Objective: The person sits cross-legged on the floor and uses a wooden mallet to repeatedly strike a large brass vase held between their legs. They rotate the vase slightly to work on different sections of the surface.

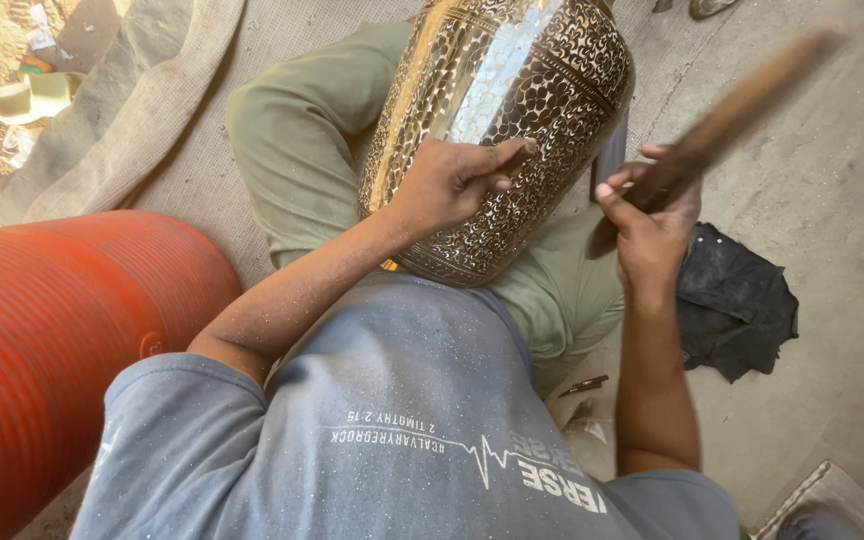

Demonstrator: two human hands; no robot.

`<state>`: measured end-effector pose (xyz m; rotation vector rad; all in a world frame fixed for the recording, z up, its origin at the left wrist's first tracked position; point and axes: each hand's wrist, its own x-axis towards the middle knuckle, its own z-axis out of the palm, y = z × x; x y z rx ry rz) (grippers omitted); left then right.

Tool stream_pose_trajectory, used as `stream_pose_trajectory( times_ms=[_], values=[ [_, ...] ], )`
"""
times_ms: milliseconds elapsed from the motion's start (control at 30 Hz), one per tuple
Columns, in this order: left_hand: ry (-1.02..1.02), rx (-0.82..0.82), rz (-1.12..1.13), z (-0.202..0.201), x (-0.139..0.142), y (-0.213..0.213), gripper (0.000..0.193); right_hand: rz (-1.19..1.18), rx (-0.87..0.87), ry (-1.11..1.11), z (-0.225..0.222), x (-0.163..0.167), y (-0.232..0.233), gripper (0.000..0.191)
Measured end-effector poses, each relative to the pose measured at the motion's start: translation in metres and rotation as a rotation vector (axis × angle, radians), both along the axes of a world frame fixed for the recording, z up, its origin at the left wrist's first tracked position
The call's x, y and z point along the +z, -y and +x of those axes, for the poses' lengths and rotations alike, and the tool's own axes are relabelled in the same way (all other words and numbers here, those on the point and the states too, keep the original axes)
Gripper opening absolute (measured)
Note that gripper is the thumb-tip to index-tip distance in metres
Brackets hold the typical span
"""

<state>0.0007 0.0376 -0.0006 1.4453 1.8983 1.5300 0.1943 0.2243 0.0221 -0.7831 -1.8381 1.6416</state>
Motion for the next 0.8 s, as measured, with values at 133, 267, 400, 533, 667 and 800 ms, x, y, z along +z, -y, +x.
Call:
stream_pose_trajectory(
  times_ms=[133, 267, 400, 533, 667, 800],
  values=[
    [0.059, -0.010, -0.016, 0.000, 0.000, 0.000, 0.036, 0.531, 0.161, 0.608, -0.010, 0.028, -0.010, 0.040],
    [0.066, 0.006, 0.055, 0.002, -0.002, 0.002, 0.042, 0.609, 0.224, 0.599, -0.018, 0.039, -0.015, 0.033],
    [0.085, 0.029, 0.061, 0.005, -0.003, 0.001, 0.041, 0.159, 0.197, 0.207, -0.019, 0.045, -0.013, 0.045],
    [0.051, 0.045, 0.044, 0.006, 0.000, 0.001, 0.043, 0.735, 0.246, 0.612, -0.021, 0.052, -0.009, 0.039],
    [0.074, 0.067, 0.059, 0.008, 0.000, 0.002, 0.043, 0.750, 0.254, 0.605, -0.024, 0.057, -0.005, 0.039],
    [0.144, 0.059, 0.098, 0.010, -0.004, 0.001, 0.043, 0.089, 0.178, 0.248, -0.024, 0.058, -0.005, 0.040]
  ],
)
